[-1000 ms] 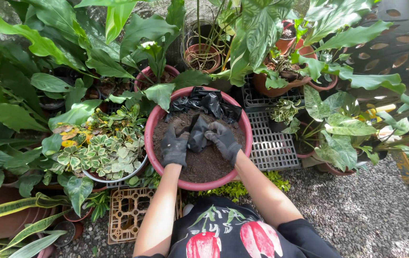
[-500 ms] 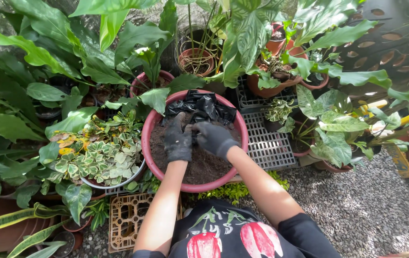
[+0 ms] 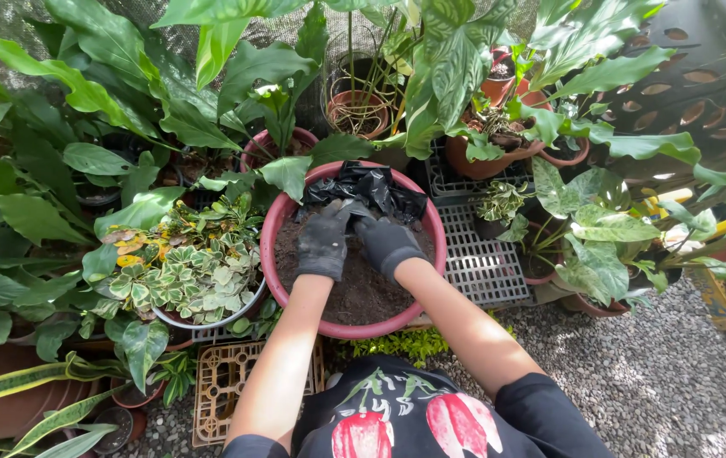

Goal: Repotting a small plant into a larger pot with fresh soil using gloved hands.

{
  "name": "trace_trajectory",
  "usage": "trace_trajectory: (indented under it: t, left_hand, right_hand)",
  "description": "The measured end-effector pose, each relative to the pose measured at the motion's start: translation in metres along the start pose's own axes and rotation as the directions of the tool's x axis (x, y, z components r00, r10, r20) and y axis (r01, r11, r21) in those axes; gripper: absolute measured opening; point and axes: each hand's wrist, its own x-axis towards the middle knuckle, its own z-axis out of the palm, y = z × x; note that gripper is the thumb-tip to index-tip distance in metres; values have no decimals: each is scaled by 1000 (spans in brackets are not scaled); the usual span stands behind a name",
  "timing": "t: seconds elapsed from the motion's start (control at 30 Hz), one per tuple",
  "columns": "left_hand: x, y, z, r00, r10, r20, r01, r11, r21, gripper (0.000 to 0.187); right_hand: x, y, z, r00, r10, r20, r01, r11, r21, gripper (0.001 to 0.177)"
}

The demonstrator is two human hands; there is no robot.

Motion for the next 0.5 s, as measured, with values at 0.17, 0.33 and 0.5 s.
trace_trajectory:
  t: [0.17,0.33,0.5]
  left_hand:
    - [4,3,-9,997,-57,-46,57,998,-13,37]
    - [5,-3,0,966,-235,109,239,971,-23,26]
    - [-5,-11,5,997,-19,80,27,994,-104,23]
  right_hand:
    - [-2,8,4,978,-183,-100,185,983,9,23]
    - [0,27,11,953,-290,-83,288,957,-35,15]
    - [-2,40,-5,969,-182,-165,204,970,128,20]
